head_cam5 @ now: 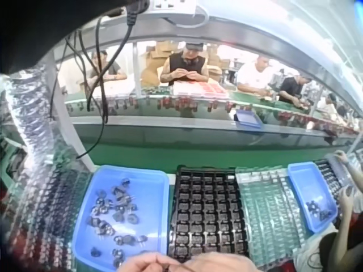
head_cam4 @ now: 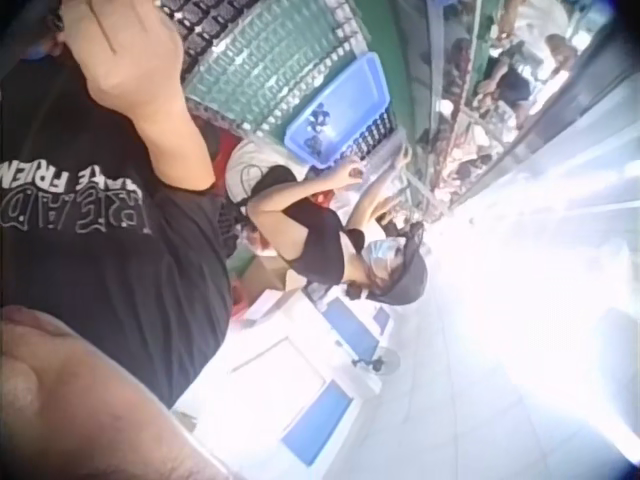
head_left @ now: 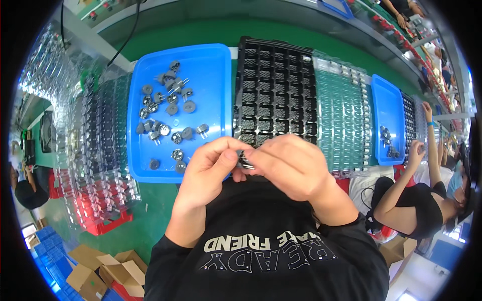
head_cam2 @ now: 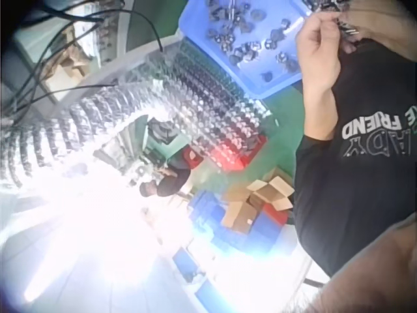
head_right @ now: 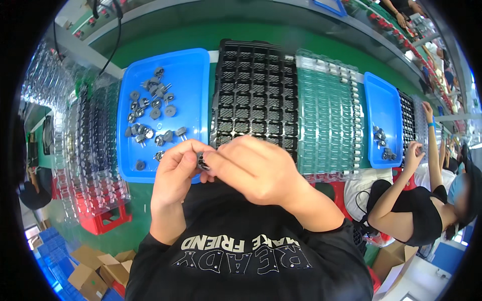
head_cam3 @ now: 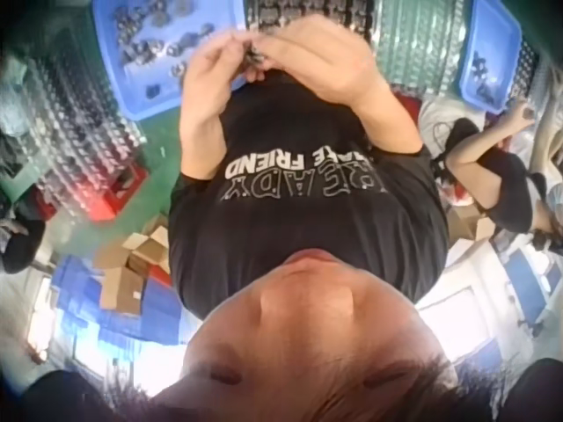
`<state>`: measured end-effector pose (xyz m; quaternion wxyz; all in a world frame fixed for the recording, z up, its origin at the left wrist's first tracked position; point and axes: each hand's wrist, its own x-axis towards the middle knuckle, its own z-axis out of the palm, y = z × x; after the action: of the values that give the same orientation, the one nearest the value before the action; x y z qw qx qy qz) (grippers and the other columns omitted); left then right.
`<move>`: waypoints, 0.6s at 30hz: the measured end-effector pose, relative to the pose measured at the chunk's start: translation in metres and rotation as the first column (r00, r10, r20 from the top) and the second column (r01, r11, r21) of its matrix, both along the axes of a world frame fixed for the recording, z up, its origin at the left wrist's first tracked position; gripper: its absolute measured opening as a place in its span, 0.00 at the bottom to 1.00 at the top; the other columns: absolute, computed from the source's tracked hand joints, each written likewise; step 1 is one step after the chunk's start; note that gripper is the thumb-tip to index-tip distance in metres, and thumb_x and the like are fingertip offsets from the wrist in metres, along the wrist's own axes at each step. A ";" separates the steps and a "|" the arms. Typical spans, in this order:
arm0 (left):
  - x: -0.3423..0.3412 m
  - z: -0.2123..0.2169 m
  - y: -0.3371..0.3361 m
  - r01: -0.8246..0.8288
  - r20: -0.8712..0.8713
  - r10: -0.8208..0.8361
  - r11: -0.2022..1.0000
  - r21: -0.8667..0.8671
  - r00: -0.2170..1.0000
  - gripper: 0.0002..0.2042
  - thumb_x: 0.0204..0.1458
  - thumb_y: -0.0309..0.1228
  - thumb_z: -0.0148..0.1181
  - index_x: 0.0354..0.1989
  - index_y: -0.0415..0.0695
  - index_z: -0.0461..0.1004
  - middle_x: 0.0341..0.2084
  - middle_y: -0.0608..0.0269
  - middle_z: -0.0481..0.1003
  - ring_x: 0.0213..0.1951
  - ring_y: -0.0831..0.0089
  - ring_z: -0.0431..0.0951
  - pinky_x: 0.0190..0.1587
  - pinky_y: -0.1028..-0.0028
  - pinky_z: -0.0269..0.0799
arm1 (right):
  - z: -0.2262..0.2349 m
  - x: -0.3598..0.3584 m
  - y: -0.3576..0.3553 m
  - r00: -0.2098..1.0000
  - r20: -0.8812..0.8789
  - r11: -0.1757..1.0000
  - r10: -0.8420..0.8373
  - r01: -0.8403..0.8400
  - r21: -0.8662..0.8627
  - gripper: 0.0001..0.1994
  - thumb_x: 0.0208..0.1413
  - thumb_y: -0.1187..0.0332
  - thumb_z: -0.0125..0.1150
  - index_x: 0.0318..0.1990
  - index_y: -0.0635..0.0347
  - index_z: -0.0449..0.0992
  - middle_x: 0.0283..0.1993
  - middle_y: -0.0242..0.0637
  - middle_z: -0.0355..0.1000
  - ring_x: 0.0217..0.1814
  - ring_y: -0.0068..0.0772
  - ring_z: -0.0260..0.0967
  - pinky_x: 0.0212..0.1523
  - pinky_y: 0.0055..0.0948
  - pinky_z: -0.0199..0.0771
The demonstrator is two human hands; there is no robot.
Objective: Assembling small metal and plastic electronic components and placing them into a grid tray.
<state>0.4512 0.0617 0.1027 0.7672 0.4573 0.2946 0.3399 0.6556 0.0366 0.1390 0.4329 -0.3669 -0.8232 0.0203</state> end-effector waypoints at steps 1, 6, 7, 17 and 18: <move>0.000 -0.001 0.001 0.012 0.007 -0.012 1.000 0.004 1.000 0.23 0.67 0.50 0.52 0.47 0.37 0.75 0.32 0.61 0.78 0.32 0.74 0.77 0.33 0.77 0.71 | 0.000 -0.001 -0.002 0.999 0.045 0.999 -0.011 0.009 0.033 0.14 0.42 0.73 0.74 0.39 0.67 0.82 0.33 0.37 0.76 0.32 0.36 0.76 0.32 0.31 0.80; 0.007 0.002 0.003 0.051 -0.037 -0.053 0.998 -0.038 0.998 0.23 0.67 0.49 0.52 0.45 0.37 0.75 0.31 0.62 0.77 0.28 0.75 0.75 0.32 0.76 0.71 | 0.010 0.006 -0.008 0.961 0.258 0.991 -0.097 0.069 0.115 0.13 0.44 0.69 0.73 0.37 0.63 0.82 0.33 0.35 0.76 0.34 0.34 0.77 0.37 0.29 0.83; 0.007 0.003 0.002 0.061 -0.045 -0.063 0.996 -0.060 0.997 0.23 0.67 0.49 0.52 0.45 0.37 0.75 0.30 0.62 0.77 0.28 0.75 0.75 0.31 0.75 0.71 | 0.013 0.008 -0.007 0.955 0.285 0.991 -0.085 0.051 0.123 0.13 0.44 0.68 0.73 0.38 0.64 0.82 0.32 0.35 0.76 0.34 0.34 0.77 0.37 0.29 0.83; 0.020 0.003 -0.004 0.055 0.072 -0.052 0.997 -0.051 0.996 0.20 0.69 0.46 0.50 0.46 0.39 0.77 0.26 0.68 0.75 0.27 0.81 0.76 0.30 0.80 0.74 | 0.011 0.016 -0.014 0.977 0.196 0.993 -0.083 0.065 0.098 0.14 0.47 0.69 0.74 0.38 0.67 0.81 0.32 0.39 0.76 0.32 0.38 0.77 0.35 0.33 0.84; 0.020 0.002 -0.005 0.050 0.077 -0.047 0.998 -0.037 0.996 0.20 0.69 0.46 0.50 0.46 0.39 0.77 0.26 0.68 0.75 0.27 0.82 0.76 0.30 0.80 0.74 | 0.010 0.015 -0.015 0.978 0.191 0.993 -0.087 0.069 0.095 0.14 0.47 0.69 0.74 0.38 0.67 0.81 0.32 0.39 0.76 0.32 0.38 0.77 0.35 0.33 0.84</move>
<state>0.4715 0.0571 0.1051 0.7947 0.4361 0.2604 0.3324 0.6709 0.0218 0.1494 0.3665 -0.3797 -0.8466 -0.0690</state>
